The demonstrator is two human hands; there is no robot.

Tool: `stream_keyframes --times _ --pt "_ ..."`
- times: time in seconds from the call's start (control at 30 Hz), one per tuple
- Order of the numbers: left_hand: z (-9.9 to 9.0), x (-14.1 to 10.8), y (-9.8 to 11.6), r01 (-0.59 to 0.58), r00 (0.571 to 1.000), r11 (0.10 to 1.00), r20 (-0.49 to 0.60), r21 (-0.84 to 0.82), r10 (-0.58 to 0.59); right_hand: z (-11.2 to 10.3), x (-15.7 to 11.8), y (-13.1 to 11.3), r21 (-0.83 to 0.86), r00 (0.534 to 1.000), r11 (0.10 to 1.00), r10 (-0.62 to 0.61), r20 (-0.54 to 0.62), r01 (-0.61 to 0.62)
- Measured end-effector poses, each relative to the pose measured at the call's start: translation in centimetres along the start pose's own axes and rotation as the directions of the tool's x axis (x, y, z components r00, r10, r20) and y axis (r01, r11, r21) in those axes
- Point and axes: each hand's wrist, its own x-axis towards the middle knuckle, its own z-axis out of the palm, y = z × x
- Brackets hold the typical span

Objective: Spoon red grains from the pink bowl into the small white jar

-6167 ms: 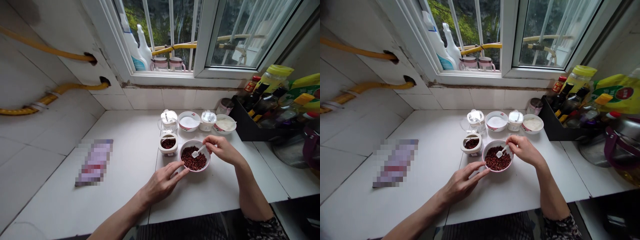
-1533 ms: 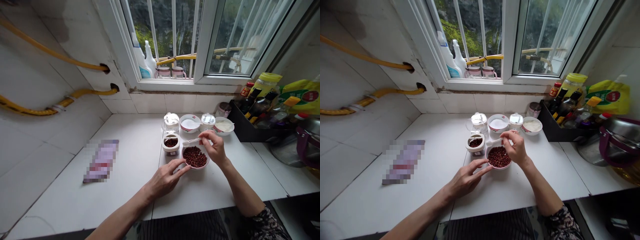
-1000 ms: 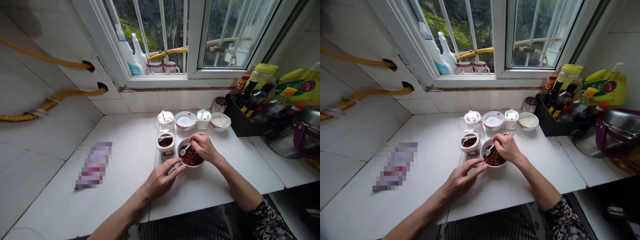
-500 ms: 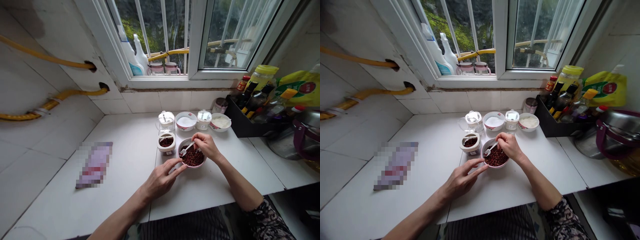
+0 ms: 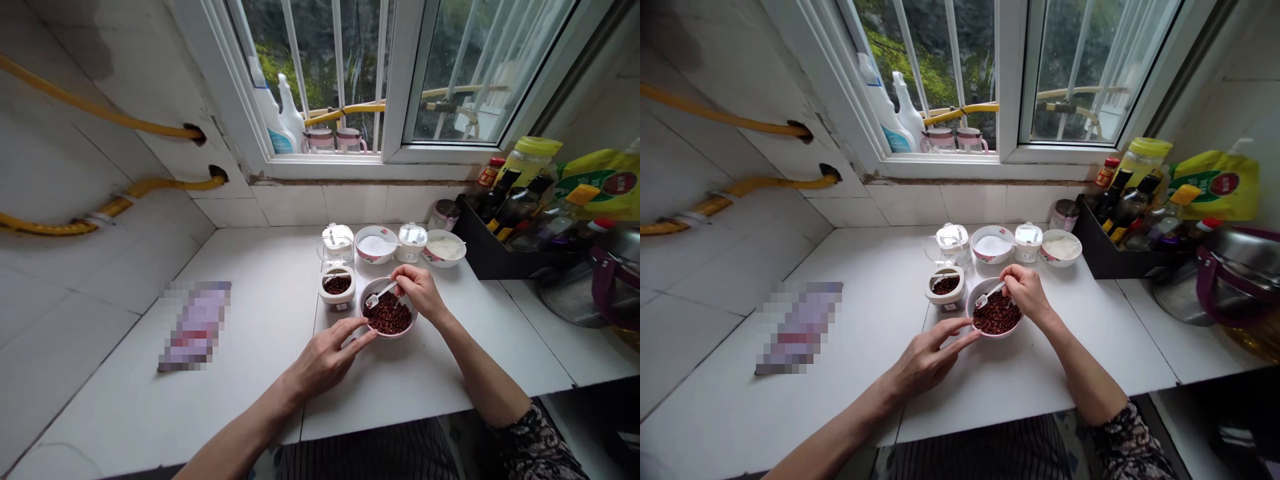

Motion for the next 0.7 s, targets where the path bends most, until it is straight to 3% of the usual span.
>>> stream_keyframes --times 0.13,0.47,0.6,0.7 --pt "0.1 0.0 -0.1 -0.012 1.0 1.0 -0.006 -0.003 0.012 0.0 0.0 -0.1 -0.004 1.0 1.0 0.008 -0.01 -0.008" --pt "0.1 0.0 -0.1 -0.011 1.0 1.0 -0.01 0.005 0.011 -0.5 0.6 -0.5 0.256 0.996 0.963 0.088 -0.006 -0.083" --pt "0.2 0.0 0.0 -0.007 1.0 1.0 -0.016 0.012 0.007 0.4 0.1 -1.4 0.274 0.998 0.962 0.026 -0.061 -0.008" --pt "0.2 0.1 0.0 -0.012 1.0 1.0 -0.023 0.021 0.013 1.9 -0.7 -1.9 0.173 0.987 0.975 -0.123 -0.102 0.14"
